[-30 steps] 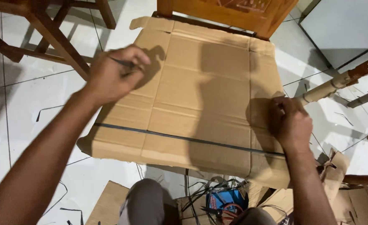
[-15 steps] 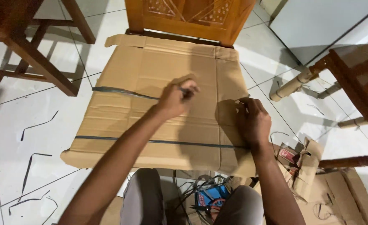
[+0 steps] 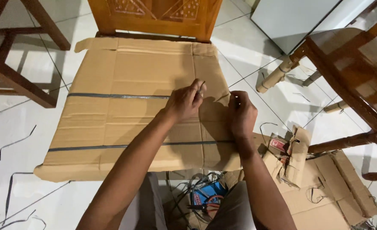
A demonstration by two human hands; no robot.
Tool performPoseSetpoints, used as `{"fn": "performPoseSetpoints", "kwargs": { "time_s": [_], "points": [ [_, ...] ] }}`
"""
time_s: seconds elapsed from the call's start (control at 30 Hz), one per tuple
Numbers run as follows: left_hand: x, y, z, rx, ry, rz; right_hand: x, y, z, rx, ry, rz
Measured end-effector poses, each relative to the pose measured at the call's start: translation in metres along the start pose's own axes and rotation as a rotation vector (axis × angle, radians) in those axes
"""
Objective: Wrapping a wooden chair with cardboard and securing it with plastic straps
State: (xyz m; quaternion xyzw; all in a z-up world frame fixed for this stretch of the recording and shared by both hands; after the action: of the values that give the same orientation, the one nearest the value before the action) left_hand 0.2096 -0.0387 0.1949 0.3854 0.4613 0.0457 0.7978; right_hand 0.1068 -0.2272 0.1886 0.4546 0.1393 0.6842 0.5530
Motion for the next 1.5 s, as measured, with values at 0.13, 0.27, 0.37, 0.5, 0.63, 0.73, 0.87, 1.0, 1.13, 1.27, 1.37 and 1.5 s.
{"fn": "performPoseSetpoints", "kwargs": {
  "time_s": [0.13, 0.27, 0.37, 0.5, 0.63, 0.73, 0.87, 1.0, 1.13, 1.27, 1.37, 1.5],
  "points": [
    [-0.005, 0.001, -0.003, 0.041, -0.071, 0.062, -0.004, 0.02, -0.009, -0.079, -0.232, 0.42],
    [-0.013, 0.004, -0.007, 0.057, -0.11, 0.085, -0.004, 0.048, -0.01, -0.151, -0.511, 0.895],
    [-0.011, -0.001, -0.007, 0.029, -0.1, 0.1, -0.01, 0.061, -0.005, -0.121, -0.604, 1.101],
    [-0.014, 0.003, -0.008, 0.009, -0.201, 0.103, 0.0, 0.074, -0.005, -0.119, -0.547, 1.055],
    [-0.009, 0.001, -0.011, -0.003, -0.232, 0.055, -0.014, 0.062, -0.011, -0.216, -0.418, 0.895],
    [-0.007, 0.0, -0.01, -0.041, -0.265, 0.038, -0.038, 0.046, -0.012, -0.31, -0.411, 0.79],
    [0.004, 0.0, -0.001, -0.032, -0.297, -0.039, -0.024, 0.043, 0.001, -0.341, -0.406, 0.674],
    [0.005, -0.003, 0.007, -0.099, -0.295, 0.032, -0.021, 0.037, 0.024, -0.347, -0.25, 0.438],
    [-0.001, 0.001, -0.011, 0.001, -0.241, -0.005, -0.041, 0.009, 0.009, -0.257, -0.211, 0.549],
    [-0.011, 0.0, -0.002, 0.086, -0.261, -0.155, -0.032, 0.007, 0.011, -0.094, -0.195, 0.52],
    [-0.026, -0.012, -0.001, 0.098, -0.208, -0.176, -0.027, 0.018, 0.004, -0.029, -0.167, 0.32],
    [-0.034, -0.032, 0.017, 0.091, -0.197, -0.169, -0.079, -0.002, -0.008, -0.083, -0.279, 0.556]
  ]
}}
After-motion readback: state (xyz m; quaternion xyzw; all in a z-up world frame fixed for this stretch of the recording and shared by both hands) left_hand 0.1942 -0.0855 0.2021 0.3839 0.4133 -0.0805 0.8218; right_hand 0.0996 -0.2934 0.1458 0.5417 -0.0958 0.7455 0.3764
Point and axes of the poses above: each hand's wrist, its own z-axis towards the middle knuckle, its own y-axis out of the back of the hand, x = y × z, the point moved 2 cm from there along z, towards the middle knuckle, and after that the axes turned 8 degrees about y, right-handed, at the moved point
